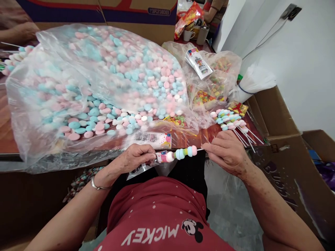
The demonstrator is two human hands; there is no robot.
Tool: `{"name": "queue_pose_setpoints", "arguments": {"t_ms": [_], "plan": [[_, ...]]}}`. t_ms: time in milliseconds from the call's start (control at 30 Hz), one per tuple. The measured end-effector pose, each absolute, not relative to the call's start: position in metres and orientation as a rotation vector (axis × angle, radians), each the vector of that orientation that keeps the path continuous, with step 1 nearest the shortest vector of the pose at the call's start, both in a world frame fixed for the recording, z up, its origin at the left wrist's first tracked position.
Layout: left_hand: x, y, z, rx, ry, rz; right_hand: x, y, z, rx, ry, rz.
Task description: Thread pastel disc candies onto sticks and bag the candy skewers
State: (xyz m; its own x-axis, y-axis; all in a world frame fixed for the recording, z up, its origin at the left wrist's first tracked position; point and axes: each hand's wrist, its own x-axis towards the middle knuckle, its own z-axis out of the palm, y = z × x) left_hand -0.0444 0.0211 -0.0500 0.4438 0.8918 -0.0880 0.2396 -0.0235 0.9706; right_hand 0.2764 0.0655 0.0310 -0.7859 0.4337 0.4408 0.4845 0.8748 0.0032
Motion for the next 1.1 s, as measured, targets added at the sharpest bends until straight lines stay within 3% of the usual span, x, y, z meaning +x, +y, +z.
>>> {"name": "queue_pose_setpoints", "arguments": {"t_ms": [233,533,1100], "plan": [[-0.045,0.035,-0.032,1.490,1.004,0.667,0.268,0.085,0.030,-0.732,-2.522,-0.122],[-0.058,0.061,-0.019,1.586,1.137,0.724,0.264,0.123,0.030,-0.632,-2.519,0.169],[-0.053,0.087,-0.011,1.654,1.109,0.770,0.240,0.127,0.015,-0.678,-2.510,0.133]]}}
